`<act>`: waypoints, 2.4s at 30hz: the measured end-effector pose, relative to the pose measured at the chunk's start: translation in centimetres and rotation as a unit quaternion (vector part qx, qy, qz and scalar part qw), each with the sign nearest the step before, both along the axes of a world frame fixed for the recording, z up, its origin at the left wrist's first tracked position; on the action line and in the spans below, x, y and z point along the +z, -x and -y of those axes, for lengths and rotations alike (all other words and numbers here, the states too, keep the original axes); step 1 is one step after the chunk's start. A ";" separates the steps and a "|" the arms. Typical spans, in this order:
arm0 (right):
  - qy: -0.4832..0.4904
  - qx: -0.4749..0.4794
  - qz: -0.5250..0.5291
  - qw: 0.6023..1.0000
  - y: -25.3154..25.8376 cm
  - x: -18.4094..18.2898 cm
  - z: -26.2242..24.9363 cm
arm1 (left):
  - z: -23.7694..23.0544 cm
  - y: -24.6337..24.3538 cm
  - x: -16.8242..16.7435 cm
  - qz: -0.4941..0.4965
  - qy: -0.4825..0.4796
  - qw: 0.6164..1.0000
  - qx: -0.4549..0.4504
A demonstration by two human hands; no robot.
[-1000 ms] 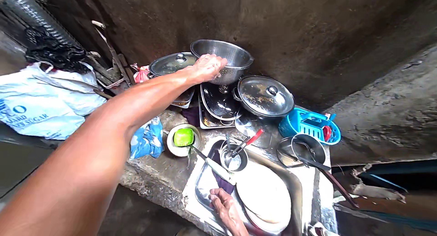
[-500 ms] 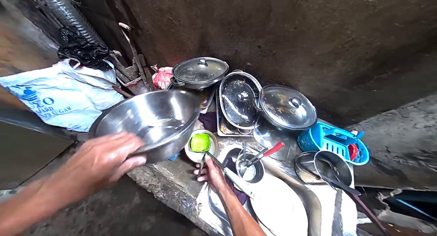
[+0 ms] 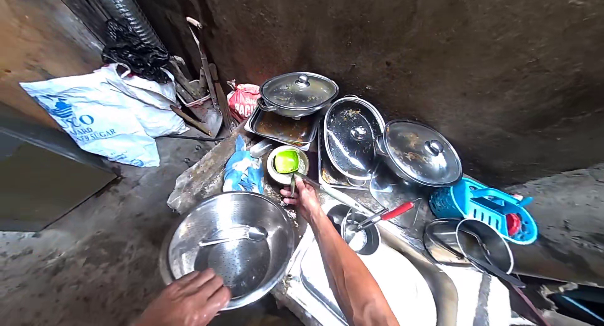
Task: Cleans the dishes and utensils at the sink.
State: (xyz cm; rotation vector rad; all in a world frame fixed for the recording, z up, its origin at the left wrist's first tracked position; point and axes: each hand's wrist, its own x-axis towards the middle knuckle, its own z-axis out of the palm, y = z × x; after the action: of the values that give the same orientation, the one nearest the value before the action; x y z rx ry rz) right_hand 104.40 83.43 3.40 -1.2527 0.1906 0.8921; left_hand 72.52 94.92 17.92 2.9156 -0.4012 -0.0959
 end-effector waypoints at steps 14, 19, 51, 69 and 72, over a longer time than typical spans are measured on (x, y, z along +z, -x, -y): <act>0.017 0.065 0.256 0.964 3.0 -0.2 14.5 | 1.1 -6.4 -8.9 0.034 -0.015 0.992 -0.120; 0.072 0.076 0.307 0.946 8.6 3.5 20.6 | 1.5 -10.4 -6.9 -0.150 0.086 0.982 -0.076; 0.313 -0.198 0.145 0.917 18.6 0.3 46.8 | 38.8 -19.7 -18.4 -0.227 0.119 0.944 -0.206; 0.250 -0.217 0.117 0.936 15.9 -2.2 46.7 | 40.5 -18.8 -18.7 -0.127 0.088 0.967 -0.203; 0.258 -0.231 0.117 0.931 16.0 -1.7 47.2 | 40.9 -19.1 -18.4 -0.133 0.109 0.964 -0.202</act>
State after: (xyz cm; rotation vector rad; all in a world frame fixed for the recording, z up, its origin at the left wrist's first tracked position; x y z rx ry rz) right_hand 88.36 36.26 1.66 -1.6960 0.5315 0.2801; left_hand 91.65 54.01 -0.49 2.5190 -0.8897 -0.4649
